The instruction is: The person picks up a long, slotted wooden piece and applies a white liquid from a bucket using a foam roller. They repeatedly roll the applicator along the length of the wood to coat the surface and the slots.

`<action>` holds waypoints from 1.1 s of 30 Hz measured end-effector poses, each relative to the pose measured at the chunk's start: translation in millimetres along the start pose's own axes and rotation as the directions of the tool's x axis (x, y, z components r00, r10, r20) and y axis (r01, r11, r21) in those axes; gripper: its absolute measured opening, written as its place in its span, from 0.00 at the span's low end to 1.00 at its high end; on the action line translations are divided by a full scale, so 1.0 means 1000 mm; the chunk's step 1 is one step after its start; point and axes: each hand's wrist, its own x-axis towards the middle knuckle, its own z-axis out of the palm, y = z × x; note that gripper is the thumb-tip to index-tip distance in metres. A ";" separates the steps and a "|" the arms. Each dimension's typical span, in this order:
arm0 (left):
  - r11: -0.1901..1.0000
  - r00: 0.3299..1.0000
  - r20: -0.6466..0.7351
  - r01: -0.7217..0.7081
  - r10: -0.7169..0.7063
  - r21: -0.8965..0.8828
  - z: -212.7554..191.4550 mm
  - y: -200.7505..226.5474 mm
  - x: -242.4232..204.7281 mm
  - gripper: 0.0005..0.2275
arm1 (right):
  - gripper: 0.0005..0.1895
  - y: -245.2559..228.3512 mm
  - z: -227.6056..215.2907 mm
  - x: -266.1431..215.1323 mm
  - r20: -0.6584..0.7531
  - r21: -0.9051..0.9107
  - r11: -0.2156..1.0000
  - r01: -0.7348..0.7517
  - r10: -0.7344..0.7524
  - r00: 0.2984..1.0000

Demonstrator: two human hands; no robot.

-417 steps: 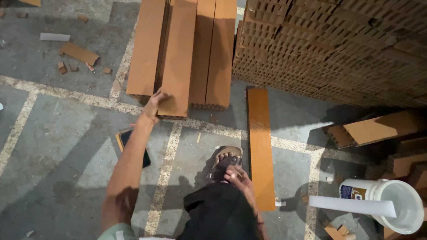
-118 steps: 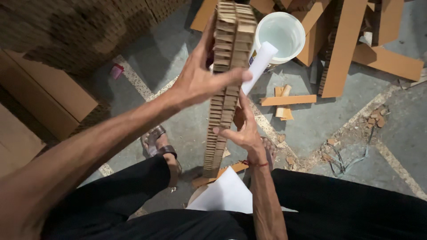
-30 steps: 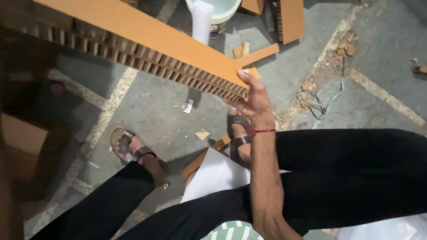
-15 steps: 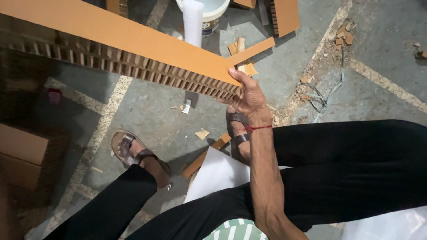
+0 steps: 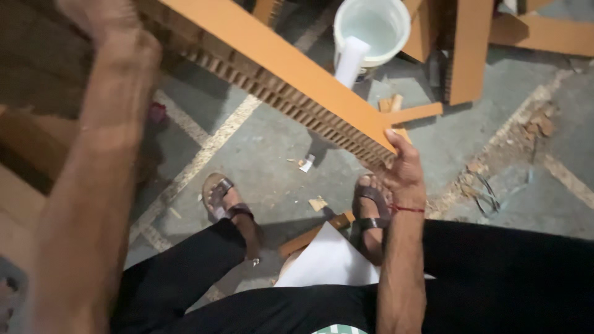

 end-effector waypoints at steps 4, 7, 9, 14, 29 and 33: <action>1.000 1.000 -0.028 -0.006 0.006 -0.001 -0.016 0.006 0.010 0.16 | 0.24 0.001 -0.007 0.002 0.105 0.079 0.997 0.000 -0.008 0.994; 1.000 0.999 -0.034 -0.002 0.001 -0.017 -0.016 0.008 0.011 0.16 | 0.25 0.002 -0.013 0.004 0.128 0.108 0.994 -0.022 0.008 0.992; 1.000 1.000 -0.026 0.003 -0.004 -0.021 -0.014 0.007 0.009 0.16 | 0.25 0.003 -0.015 0.005 0.148 0.124 0.992 -0.020 0.001 0.989; 0.999 1.000 -0.010 0.017 -0.018 -0.029 -0.013 0.005 0.006 0.17 | 0.26 0.007 -0.016 0.005 0.162 0.149 0.989 -0.001 -0.024 0.986; 0.998 0.999 -0.017 0.032 -0.033 -0.046 -0.023 0.005 0.002 0.18 | 0.27 0.007 -0.004 0.002 0.167 0.138 0.990 0.017 -0.040 0.985; 0.999 0.999 -0.022 0.024 -0.025 -0.047 -0.019 0.007 0.003 0.18 | 0.28 0.007 0.001 0.001 0.170 0.131 0.991 0.034 -0.056 0.984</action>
